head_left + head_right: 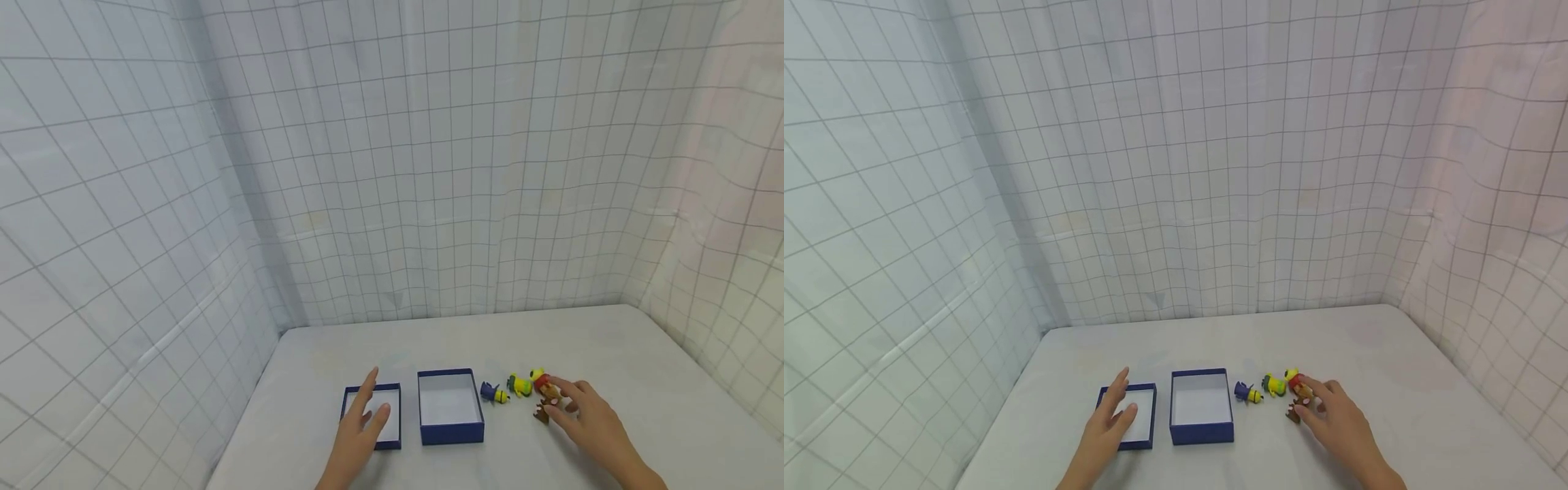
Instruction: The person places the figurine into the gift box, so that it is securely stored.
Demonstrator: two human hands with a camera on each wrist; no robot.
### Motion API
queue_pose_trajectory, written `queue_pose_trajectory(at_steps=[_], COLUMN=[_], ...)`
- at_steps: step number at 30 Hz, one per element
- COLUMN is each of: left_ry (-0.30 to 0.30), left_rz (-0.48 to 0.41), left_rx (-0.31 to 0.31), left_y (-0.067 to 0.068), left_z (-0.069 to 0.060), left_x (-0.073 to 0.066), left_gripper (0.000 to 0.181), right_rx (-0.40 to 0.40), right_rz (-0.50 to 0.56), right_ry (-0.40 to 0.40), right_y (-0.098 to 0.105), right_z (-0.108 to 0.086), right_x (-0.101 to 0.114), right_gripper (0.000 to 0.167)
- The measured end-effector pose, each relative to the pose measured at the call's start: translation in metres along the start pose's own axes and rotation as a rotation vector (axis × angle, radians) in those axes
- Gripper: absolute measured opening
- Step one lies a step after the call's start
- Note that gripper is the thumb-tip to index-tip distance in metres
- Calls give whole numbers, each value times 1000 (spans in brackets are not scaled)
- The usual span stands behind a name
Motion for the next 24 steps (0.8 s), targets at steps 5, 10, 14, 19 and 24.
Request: queue_pose_trajectory(at_steps=[5,10,14,19,24], left_ry=[38,105,147,158,189], left_rz=[-85,-159,-197,-238,-297], left_rx=[66,141,167,192,219], left_y=[-11,-23,-30,-38,-44], left_z=[-3,-8,-11,-10,-11], left_x=[-5,-11,-15,-17,-16], left_gripper=[64,64,63,61,63], right_rx=[88,148,158,174,185], right_rz=[9,6,23,34,19], right_ry=[-35,-60,-61,-64,-74], right_y=[-4,-8,-9,-12,-15], right_z=[3,3,4,4,5], right_x=[0,-2,-2,-3,-4], right_gripper=[50,53,55,57,59])
Point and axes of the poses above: each hand's wrist, its own z-axis towards the middle knuckle, its own y-axis out of the back of the hand, x = y × z, the point moved 1 cm from there along z, towards the middle knuckle, and after that the axes turned 9 degrees about -x, right-handed, at the moved point
